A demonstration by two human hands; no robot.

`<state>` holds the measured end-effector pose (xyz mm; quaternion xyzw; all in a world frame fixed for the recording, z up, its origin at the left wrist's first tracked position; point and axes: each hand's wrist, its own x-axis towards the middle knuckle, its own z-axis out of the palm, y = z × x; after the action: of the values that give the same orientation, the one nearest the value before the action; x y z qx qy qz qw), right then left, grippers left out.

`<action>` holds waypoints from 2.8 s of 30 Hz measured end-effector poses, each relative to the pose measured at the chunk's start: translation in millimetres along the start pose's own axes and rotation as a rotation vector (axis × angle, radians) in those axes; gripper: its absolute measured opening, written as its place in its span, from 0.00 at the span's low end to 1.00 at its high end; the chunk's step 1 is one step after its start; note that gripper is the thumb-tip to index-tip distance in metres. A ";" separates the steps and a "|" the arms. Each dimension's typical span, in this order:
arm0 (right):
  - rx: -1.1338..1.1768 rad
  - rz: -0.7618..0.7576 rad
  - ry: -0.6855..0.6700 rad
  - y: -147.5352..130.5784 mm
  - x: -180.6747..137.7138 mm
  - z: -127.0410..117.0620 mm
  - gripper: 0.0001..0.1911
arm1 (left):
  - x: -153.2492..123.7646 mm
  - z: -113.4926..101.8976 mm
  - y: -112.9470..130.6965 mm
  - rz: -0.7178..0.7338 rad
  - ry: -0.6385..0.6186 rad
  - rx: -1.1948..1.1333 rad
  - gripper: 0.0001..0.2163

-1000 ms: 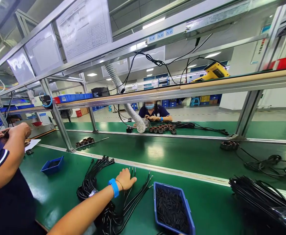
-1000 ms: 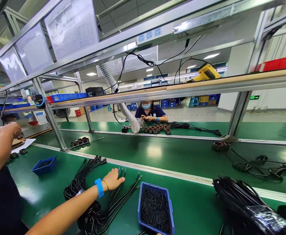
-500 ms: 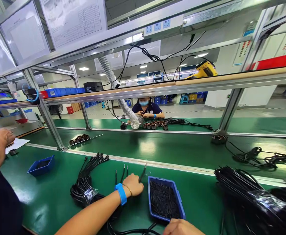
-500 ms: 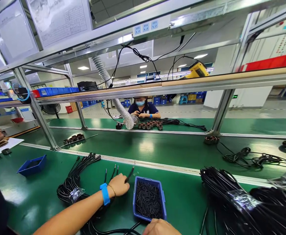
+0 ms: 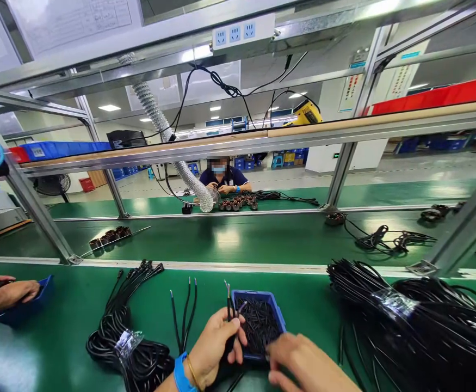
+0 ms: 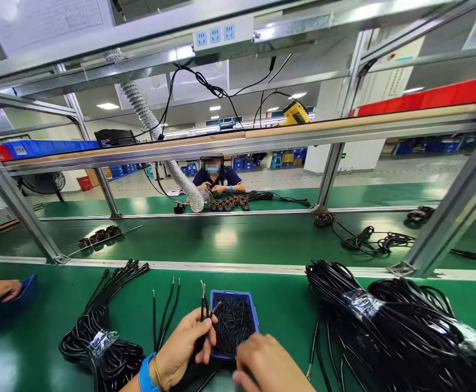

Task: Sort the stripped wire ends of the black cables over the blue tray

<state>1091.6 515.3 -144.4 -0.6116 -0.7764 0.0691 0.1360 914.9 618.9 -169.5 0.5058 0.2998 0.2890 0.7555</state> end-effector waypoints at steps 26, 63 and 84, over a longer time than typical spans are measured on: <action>-0.307 -0.015 0.268 17.3 58.8 32.7 0.09 | -1.6 10.7 -0.6 0.114 0.148 -0.113 0.22; 1.078 0.304 0.068 -0.5 30.8 -7.8 0.25 | -15.0 6.9 -4.4 0.050 -0.006 -0.067 0.21; 0.858 0.141 0.514 2.6 31.9 26.3 0.07 | -11.6 7.0 -16.6 0.018 0.052 -0.170 0.20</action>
<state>1079.4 548.3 -166.2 -0.5488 -0.5761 0.2380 0.5570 914.8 600.9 -181.0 0.4346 0.2893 0.3332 0.7851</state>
